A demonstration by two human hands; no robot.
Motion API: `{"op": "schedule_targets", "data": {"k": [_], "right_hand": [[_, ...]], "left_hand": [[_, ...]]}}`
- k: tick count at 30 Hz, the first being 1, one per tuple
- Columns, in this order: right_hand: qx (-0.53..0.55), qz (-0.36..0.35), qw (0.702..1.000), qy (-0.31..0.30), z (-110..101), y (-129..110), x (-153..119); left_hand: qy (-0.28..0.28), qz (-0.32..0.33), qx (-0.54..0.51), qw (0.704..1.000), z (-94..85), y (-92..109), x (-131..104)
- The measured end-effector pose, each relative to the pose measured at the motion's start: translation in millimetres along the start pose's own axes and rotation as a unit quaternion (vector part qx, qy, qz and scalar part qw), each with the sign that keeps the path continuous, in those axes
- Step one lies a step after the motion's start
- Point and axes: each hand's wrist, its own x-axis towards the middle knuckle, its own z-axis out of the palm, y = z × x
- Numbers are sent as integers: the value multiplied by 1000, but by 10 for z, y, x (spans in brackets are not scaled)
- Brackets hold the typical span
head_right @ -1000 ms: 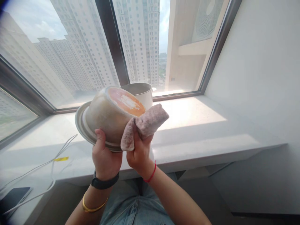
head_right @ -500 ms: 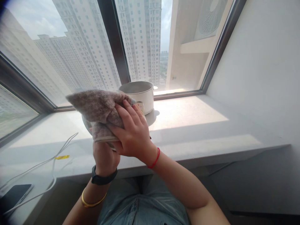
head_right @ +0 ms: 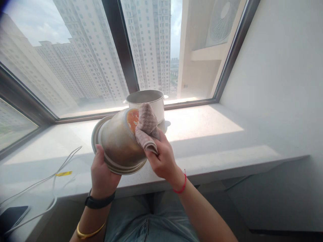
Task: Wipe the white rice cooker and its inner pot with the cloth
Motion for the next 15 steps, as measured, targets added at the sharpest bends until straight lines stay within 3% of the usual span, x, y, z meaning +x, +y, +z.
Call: {"op": "schedule_targets", "data": {"k": [3,7,9,12,15], "right_hand": [[-99,-108,986,-84,-38,-318,152],[-143,-129,969,-156,-134,-482,750],[-112,-75,968,-210,-212,-422,1041],[34,76,953,-291,-369,-200,1293],[205,226,913,-270,-519,61,1255]], "left_hand": [[-17,-45,7,999,-43,-74,-73],[-20,-97,20,995,-127,-64,-196],[-10,-98,31,995,-190,-20,-222],[-15,-79,49,996,-279,53,-224],[-43,-86,54,994,-328,89,-202]]}}
